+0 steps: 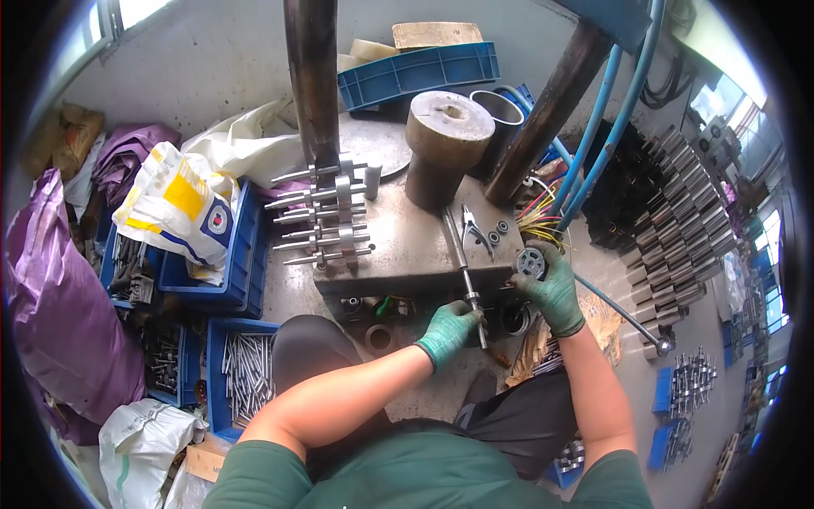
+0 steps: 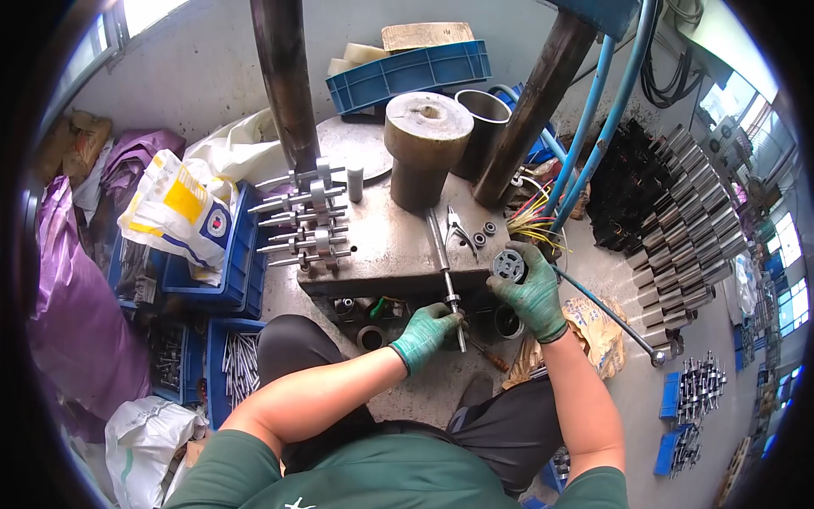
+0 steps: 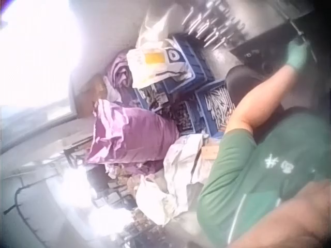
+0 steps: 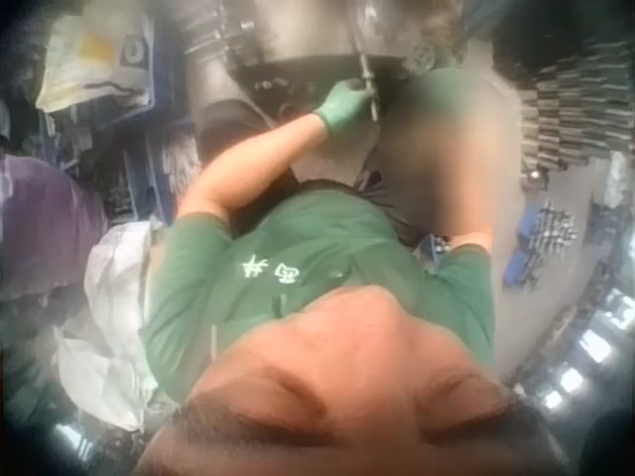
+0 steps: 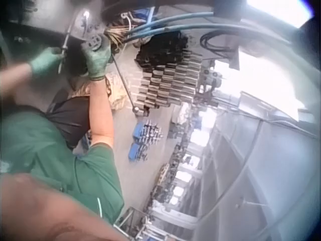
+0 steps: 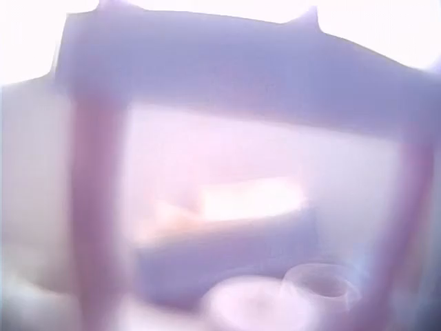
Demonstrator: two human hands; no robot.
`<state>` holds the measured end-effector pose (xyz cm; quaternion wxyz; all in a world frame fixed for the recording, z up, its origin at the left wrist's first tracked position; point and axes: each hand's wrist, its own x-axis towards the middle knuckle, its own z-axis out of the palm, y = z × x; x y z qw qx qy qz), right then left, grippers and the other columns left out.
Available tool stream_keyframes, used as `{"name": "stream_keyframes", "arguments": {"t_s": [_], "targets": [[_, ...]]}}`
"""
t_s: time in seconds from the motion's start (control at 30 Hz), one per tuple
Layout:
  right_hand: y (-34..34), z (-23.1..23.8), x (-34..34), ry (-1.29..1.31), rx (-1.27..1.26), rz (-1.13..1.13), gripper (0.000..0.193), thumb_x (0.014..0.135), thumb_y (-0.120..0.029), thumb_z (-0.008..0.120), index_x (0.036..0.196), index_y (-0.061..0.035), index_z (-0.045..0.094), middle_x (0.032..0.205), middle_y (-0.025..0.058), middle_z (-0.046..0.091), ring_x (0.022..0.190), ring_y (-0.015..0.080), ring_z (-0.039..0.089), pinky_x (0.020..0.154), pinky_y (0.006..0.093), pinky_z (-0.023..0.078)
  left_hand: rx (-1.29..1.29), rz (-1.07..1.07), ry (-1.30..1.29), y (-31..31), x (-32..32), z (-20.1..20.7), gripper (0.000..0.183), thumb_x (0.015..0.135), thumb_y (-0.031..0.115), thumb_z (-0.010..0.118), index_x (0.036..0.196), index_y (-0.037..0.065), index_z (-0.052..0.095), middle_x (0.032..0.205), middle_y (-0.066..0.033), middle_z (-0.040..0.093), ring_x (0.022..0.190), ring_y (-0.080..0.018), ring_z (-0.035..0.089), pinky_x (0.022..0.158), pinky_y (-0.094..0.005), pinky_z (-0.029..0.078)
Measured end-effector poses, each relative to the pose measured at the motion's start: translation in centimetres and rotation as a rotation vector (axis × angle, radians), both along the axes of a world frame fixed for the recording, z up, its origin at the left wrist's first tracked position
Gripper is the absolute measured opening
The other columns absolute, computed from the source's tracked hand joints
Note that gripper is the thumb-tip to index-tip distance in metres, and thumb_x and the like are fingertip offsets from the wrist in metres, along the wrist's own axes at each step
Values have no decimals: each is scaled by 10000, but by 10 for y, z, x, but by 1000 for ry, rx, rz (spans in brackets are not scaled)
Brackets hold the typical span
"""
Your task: The person assembles mechanical shaft assemblies by placing bearings and circular metal discs onto metal rods and pressing them into place using a manual press machine.
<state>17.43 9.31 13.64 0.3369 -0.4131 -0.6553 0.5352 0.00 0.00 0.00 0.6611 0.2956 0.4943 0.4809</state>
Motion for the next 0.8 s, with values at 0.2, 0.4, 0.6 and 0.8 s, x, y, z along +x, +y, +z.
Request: {"name": "stream_keyframes", "arguments": {"t_s": [0.2,0.4,0.6,0.8], "targets": [[29,43,-52,-150,572,-35,752,761,-160,900,1415,37,586,1170,94,690,1063,179,671,948,329,563,38,84,-16,15,-10,-16,221,1051,123,647,1169,-63,665,992,-136,740,874,-216,720,815,-335,583],[76,97,-123,-204,870,-26,659,849,-249,876,1383,46,627,1100,167,743,1013,243,727,927,363,572,20,88,65,35,-19,-28,496,958,248,765,1311,-85,666,1208,-203,754,1115,-261,704,1001,-354,520],[130,112,-177,-553,1100,-80,575,843,-368,811,1286,-11,728,1032,262,755,964,396,738,913,441,587,-7,101,7,46,-20,-35,526,934,178,811,1359,-74,629,1155,-149,749,1014,-215,702,913,-331,548],[145,129,-203,-734,865,3,471,924,-360,760,1253,-24,756,1104,237,768,1036,358,748,932,416,575,81,65,-13,50,-27,-40,442,942,88,781,1326,-66,626,1070,-122,752,909,-202,736,797,-319,597]]}}
